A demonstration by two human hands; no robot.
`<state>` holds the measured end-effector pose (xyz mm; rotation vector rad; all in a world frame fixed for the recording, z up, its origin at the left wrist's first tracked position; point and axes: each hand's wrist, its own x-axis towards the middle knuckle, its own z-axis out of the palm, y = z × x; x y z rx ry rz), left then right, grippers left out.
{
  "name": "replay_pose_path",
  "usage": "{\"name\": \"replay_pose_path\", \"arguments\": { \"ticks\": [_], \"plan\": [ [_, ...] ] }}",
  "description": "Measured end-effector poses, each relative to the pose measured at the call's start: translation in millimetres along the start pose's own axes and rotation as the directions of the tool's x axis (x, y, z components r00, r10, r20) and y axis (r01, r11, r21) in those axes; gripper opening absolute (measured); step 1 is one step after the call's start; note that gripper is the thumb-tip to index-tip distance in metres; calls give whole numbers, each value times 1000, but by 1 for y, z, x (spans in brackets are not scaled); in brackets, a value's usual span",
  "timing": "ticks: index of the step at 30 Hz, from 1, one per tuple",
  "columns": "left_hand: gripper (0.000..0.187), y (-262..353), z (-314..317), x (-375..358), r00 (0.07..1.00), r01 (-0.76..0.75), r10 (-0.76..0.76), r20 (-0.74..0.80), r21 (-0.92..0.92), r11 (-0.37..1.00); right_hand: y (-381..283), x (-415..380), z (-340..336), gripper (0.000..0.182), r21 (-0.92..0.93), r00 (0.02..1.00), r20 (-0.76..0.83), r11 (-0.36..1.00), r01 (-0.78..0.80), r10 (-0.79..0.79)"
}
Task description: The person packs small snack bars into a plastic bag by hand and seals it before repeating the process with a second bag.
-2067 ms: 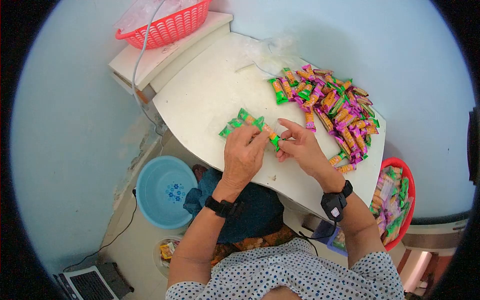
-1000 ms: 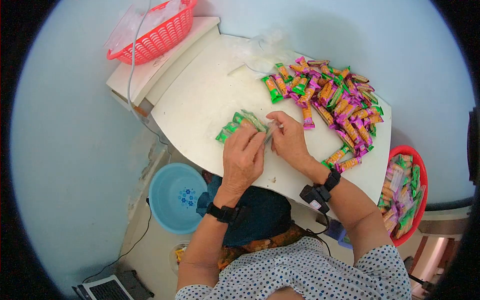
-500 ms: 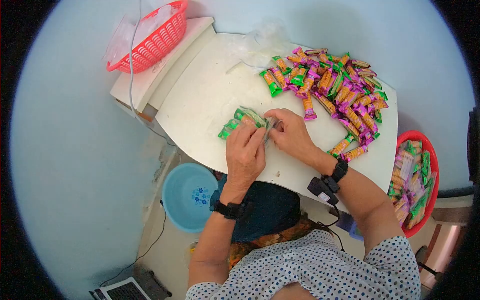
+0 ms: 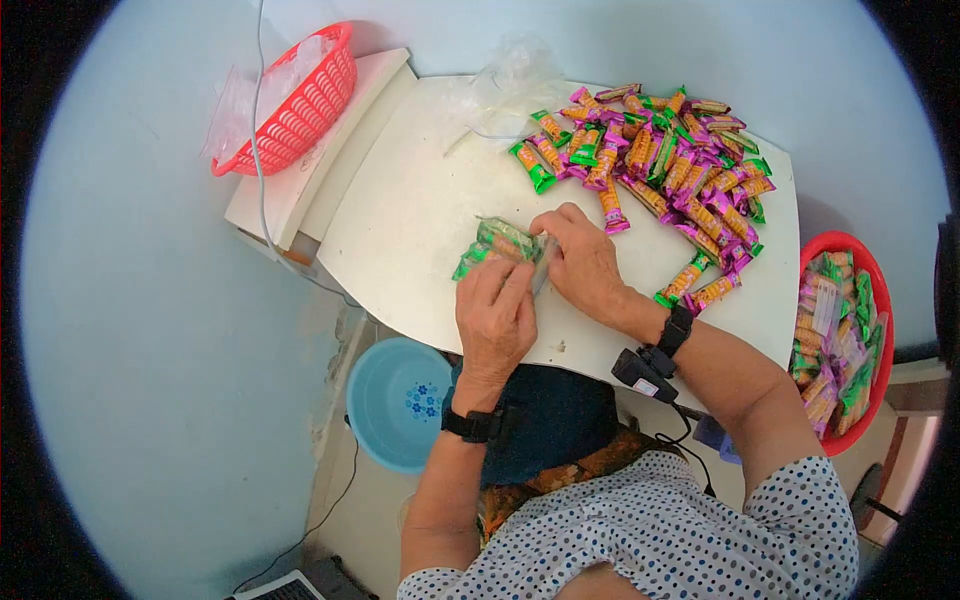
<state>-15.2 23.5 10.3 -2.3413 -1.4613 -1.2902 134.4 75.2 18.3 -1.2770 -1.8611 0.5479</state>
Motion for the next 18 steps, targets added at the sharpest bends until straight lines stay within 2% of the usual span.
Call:
{"name": "replay_pose_path", "arguments": {
  "ticks": [4,8,11,16,18],
  "plan": [
    [47,7,-1,6,998,49,-52,43,54,997,6,-2,4,22,5,996,-22,997,82,-82],
    [58,2,1,4,988,61,-66,138,44,997,5,-2,4,25,-15,999,-36,999,39,-40],
    [54,3,2,6,983,66,-76,166,65,996,6,-3,4,26,-19,997,-42,998,65,-66],
    [39,6,0,8,990,66,-72,124,47,997,8,-3,3,26,-33,996,-24,996,80,-81],
    [36,3,2,5,991,70,-74,109,37,997,9,-3,3,34,-29,998,-2,998,60,-60]
  ]
}}
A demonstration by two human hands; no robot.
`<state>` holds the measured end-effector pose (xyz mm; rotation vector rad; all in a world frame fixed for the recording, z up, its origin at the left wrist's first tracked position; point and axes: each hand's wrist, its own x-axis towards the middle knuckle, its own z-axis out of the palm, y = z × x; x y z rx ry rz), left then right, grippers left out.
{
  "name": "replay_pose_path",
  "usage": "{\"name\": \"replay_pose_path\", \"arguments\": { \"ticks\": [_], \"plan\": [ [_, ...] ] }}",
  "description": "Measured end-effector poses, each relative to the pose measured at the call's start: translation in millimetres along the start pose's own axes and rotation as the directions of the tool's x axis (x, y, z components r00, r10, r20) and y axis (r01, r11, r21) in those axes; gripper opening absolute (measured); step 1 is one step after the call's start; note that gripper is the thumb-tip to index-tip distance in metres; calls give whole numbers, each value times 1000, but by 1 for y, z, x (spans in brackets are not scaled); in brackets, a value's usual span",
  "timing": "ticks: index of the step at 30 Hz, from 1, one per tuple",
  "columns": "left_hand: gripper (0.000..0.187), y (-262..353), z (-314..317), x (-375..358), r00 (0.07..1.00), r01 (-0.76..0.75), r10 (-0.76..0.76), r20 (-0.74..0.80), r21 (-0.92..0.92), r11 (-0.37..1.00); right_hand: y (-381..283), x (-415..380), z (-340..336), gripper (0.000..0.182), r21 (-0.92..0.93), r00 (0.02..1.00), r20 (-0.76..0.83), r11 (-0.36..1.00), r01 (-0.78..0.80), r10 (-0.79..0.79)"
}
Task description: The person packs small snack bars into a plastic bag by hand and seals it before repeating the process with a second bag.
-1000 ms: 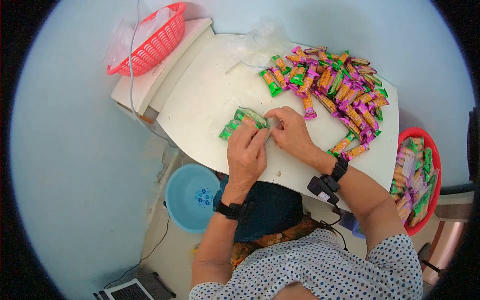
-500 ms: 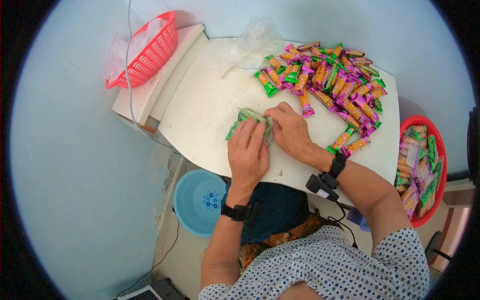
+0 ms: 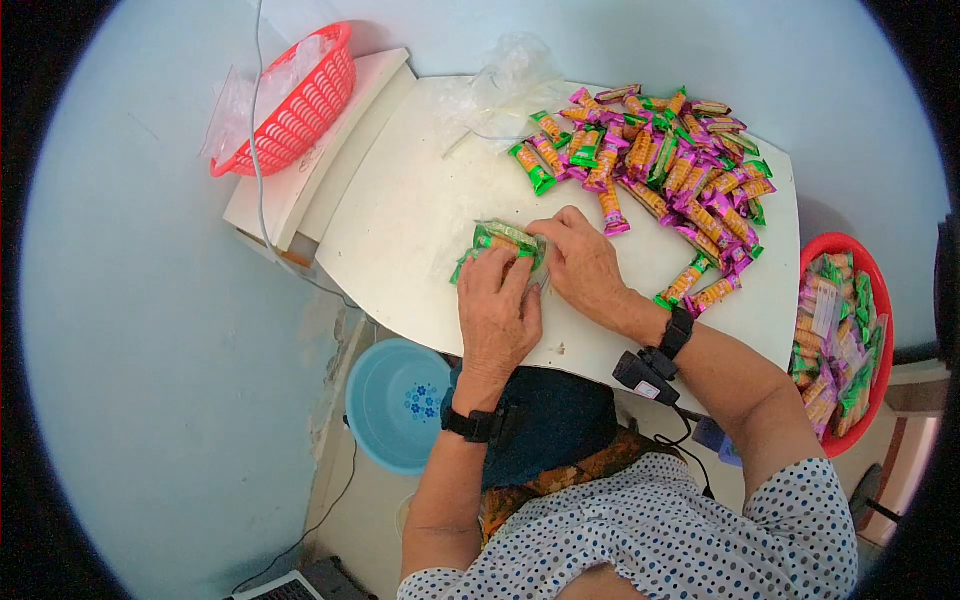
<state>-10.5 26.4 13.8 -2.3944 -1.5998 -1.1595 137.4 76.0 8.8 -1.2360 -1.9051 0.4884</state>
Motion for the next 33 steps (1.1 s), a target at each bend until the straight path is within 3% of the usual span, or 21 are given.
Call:
{"name": "replay_pose_path", "arguments": {
  "ticks": [6,13,19,22,28,33],
  "plan": [
    [37,-1,1,-5,999,28,-28,-40,11,1000,0,-2,0,41,-107,997,51,992,62,-57],
    [44,4,-1,0,999,24,-22,-50,31,999,-9,-2,-5,43,-289,968,233,944,160,-93],
    [41,-6,3,-7,1000,3,-3,-3,60,998,2,0,-1,34,-201,982,145,968,148,-120],
    [37,-7,2,-8,1000,-7,8,-9,87,996,6,-1,-1,35,-135,974,103,967,216,-203],
    [34,-8,4,-10,999,-9,13,-49,87,996,2,0,-5,30,-125,968,154,968,218,-198],
    [35,-6,1,-9,999,-20,23,-45,55,998,1,2,-2,19,-81,984,97,984,159,-151]
  ]
}}
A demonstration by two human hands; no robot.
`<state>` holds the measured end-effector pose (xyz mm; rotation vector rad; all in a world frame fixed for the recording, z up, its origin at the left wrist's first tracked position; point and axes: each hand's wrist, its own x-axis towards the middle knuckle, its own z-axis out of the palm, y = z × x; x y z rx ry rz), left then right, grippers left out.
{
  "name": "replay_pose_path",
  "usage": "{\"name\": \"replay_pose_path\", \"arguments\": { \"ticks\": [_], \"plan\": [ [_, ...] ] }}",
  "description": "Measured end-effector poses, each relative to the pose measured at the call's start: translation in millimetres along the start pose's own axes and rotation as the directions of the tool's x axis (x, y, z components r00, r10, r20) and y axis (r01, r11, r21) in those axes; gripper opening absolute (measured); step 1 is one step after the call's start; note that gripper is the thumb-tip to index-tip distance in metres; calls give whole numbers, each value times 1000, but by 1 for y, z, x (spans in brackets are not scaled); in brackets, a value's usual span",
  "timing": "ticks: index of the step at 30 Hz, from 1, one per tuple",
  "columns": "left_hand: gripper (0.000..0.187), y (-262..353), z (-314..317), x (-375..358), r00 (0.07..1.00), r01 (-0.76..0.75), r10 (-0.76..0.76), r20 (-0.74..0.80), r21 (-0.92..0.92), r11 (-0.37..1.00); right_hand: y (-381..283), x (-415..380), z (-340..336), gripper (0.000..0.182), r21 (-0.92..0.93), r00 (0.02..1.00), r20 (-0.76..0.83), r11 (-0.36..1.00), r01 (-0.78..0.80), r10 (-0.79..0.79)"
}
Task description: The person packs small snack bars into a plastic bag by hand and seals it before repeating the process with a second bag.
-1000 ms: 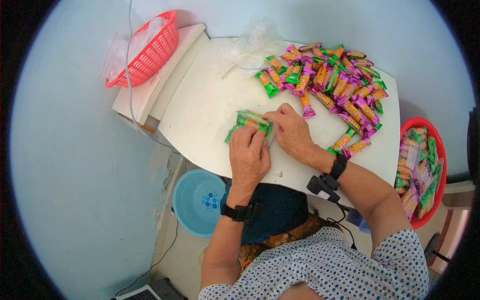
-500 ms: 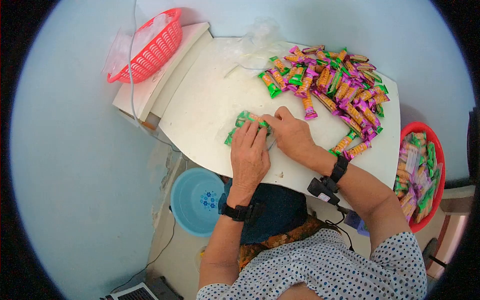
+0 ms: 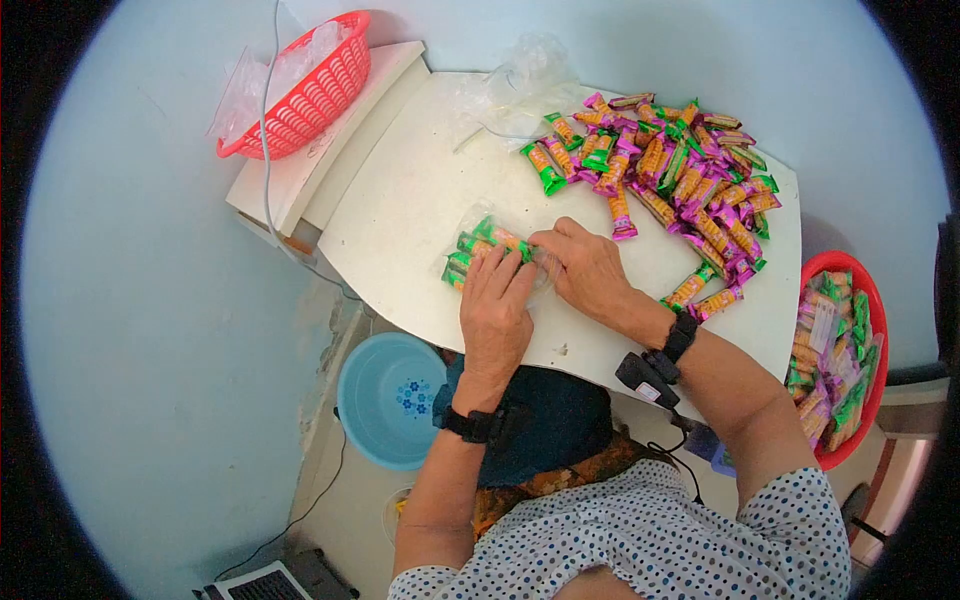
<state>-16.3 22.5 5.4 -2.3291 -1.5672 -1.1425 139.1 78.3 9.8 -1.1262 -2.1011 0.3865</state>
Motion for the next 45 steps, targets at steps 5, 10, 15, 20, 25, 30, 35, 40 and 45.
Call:
{"name": "replay_pose_path", "arguments": {
  "ticks": [5,10,15,20,25,30,35,40,45],
  "plan": [
    [42,1,1,3,1000,-23,23,-17,-17,1000,4,1,4,9,-5,999,6,999,-41,41],
    [48,10,-7,5,994,50,-41,-101,85,995,3,1,4,9,-13,998,15,998,-66,67],
    [42,9,-5,1,976,186,-169,-134,128,974,2,0,3,9,13,998,-11,998,-63,63],
    [36,5,-1,-2,984,159,-144,-106,154,975,5,-2,5,12,20,1000,-13,999,-25,25],
    [32,5,-2,-4,982,166,-151,-110,145,976,4,-1,4,17,12,1000,-22,1000,-20,21],
    [32,6,-2,-1,983,131,-116,-143,99,986,0,-1,0,24,17,999,-12,999,-49,49],
    [34,4,-1,-3,985,132,-121,-121,88,987,-2,0,-3,25,4,998,47,999,-38,38],
    [33,3,-1,-2,988,124,-113,-101,110,986,2,-1,1,27,8,999,49,1000,-16,15],
    [32,4,0,-1,985,113,-99,-138,98,989,0,-1,1,28,14,999,34,1000,-25,25]
  ]
}}
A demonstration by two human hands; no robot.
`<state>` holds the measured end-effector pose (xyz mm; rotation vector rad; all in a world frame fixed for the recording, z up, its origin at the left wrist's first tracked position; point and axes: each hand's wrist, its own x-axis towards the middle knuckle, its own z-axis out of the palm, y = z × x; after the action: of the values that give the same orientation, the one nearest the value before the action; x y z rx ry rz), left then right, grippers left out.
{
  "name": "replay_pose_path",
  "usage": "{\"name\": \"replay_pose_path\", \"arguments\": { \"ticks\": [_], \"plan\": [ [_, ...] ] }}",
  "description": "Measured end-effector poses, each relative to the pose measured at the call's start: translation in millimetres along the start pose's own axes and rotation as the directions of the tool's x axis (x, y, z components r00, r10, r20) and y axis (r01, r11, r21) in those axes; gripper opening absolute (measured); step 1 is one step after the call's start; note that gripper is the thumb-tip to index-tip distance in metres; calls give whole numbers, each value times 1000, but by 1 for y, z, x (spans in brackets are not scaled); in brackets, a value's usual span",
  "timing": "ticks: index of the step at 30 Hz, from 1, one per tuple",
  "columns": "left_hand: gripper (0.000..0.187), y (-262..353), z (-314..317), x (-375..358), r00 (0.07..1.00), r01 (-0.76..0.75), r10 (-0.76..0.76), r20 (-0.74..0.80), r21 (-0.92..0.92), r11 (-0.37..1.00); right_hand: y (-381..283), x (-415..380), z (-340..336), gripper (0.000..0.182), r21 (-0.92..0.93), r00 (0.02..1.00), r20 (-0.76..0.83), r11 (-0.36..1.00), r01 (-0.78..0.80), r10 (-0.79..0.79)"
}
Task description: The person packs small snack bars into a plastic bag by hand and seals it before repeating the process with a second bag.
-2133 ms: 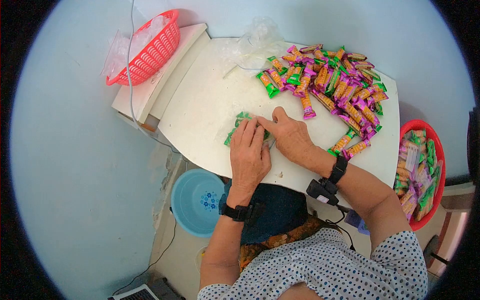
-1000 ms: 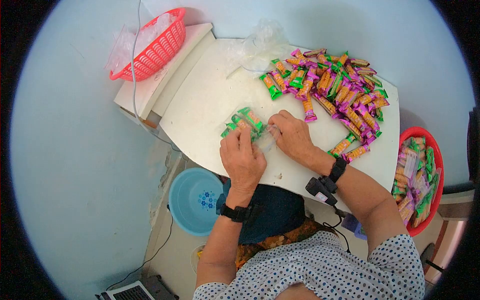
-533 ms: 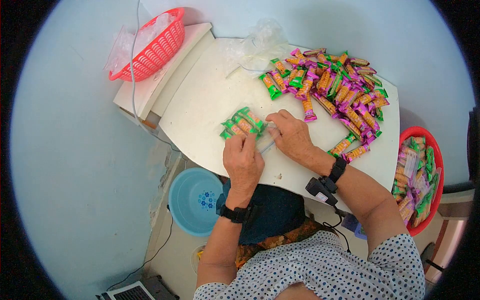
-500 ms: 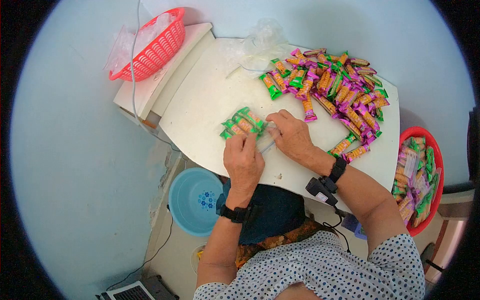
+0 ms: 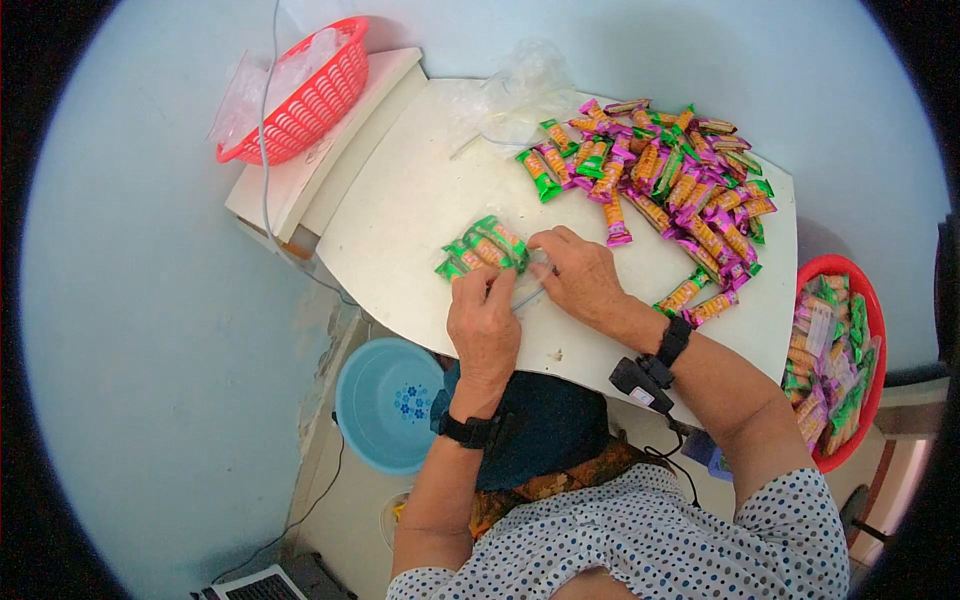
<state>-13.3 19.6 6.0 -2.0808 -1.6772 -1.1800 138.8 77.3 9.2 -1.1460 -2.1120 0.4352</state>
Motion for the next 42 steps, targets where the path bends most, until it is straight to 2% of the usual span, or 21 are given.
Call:
{"name": "replay_pose_path", "arguments": {
  "ticks": [5,7,11,16,19,22,23,24,25,26,27,30,31,34,37,40,41,42],
  "plan": [
    [26,4,0,2,996,-4,0,-91,-51,999,4,1,3,27,-15,1000,-9,1000,-16,16],
    [24,3,-2,1,997,-27,24,-79,-30,999,5,0,4,28,-22,998,-56,1000,0,-1],
    [23,-2,-3,-5,993,-120,119,-18,-60,991,9,1,4,27,-12,999,-27,1000,-18,18],
    [23,0,-5,-5,991,-132,132,-8,-127,983,21,4,6,31,-61,999,30,998,-13,14],
    [24,-3,-2,-6,989,-150,148,-29,-149,977,23,5,-2,35,-41,986,-4,985,167,-167],
    [22,-3,1,-4,984,-172,157,-90,-197,965,-1,-1,-57,38,57,984,174,998,35,-44],
    [20,-4,0,-3,982,-182,166,-94,-208,961,-4,-3,-79,36,29,982,175,998,59,-63],
    [18,-4,-2,-4,980,-190,172,-97,-218,957,4,-9,-92,33,-22,981,63,982,185,-184],
    [18,-3,-4,-4,981,-185,168,-93,-223,957,-7,-18,-113,27,-25,996,36,997,78,-77],
    [17,-2,-6,-4,983,-181,165,-87,-228,957,-10,-26,-131,22,-116,998,43,992,42,-37],
    [17,-1,-7,-4,983,-179,165,-79,-234,955,-3,-36,-143,21,-251,996,66,967,-48,66],
    [14,1,-9,-3,983,-183,171,-71,-204,962,15,-69,-160,23,-404,996,18,912,-71,85],
    [14,1,-9,-3,983,-181,171,-67,-204,962,22,-76,-161,24,-509,996,70,861,-10,53],
    [12,2,-8,-4,981,-190,178,-78,-203,960,23,-86,-152,21,-580,980,144,814,-30,138],
    [11,1,-6,-4,977,-208,192,-96,-210,955,30,-84,-145,18,-611,976,209,788,80,63],
    [14,-1,-7,-5,984,-179,169,-65,-216,960,29,-72,-144,15,-638,973,213,767,70,88],
    [15,0,-9,-4,985,-170,160,-66,-217,961,24,-67,-149,19,-603,957,266,795,71,116],
    [16,1,-9,-3,986,-162,151,-69,-220,962,20,-63,-148,20,-576,970,240,811,105,45]
  ]
}}
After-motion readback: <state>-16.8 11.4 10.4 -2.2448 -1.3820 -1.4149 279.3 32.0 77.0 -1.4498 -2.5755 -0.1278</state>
